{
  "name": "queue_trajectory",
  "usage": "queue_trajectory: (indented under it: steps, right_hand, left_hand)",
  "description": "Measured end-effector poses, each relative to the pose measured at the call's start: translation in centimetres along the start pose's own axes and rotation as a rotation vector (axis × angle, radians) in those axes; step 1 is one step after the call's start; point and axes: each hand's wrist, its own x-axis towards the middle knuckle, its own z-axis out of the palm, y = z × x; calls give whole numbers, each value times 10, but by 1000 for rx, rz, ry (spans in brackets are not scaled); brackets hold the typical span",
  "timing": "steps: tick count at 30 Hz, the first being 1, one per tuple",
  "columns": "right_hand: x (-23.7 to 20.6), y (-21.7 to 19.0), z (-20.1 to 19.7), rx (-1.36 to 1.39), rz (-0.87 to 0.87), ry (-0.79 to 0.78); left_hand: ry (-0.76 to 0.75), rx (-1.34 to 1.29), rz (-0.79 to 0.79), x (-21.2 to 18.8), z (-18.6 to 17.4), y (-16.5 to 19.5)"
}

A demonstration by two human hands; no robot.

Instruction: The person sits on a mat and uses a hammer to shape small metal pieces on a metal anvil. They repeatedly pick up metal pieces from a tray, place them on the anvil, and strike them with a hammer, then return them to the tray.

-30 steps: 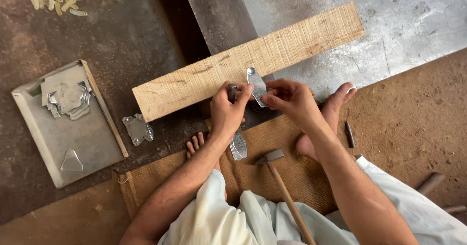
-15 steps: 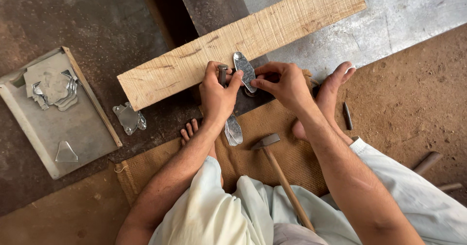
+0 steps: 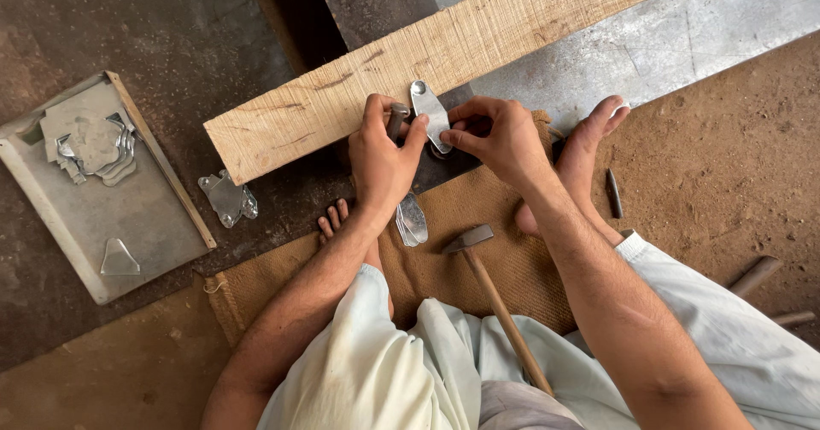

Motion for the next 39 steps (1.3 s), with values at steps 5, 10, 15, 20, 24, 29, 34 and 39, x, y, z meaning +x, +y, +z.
queue_trajectory:
  steps: [5, 10, 15, 20, 24, 29, 34, 39]
  right_hand:
    - [0, -4, 0, -33, 14, -10]
    - [-2, -4, -2, -47, 31, -5]
    - [-28, 2, 5, 56, -214, 100]
    - [-59, 4, 34, -64, -376, 322]
    - [-63, 8, 53, -32, -307, 439]
    - [-55, 14, 51, -66, -330, 452]
    - [-84, 16, 48, -69, -376, 444]
    - [-194, 38, 63, -170, -68, 339]
  left_hand:
    - [-174, -664, -140, 10, -14, 2]
    - [-506, -586, 181, 12, -15, 2]
    - [-445, -442, 371, 7, -8, -2]
    - [-456, -592, 327, 5, -6, -8]
    - [-413, -597, 346, 1, -3, -9]
    - [-398, -585, 346, -2, 1, -9]
    - [-422, -540, 392, 0, -1, -13]
    - [-444, -459, 448, 1, -3, -16]
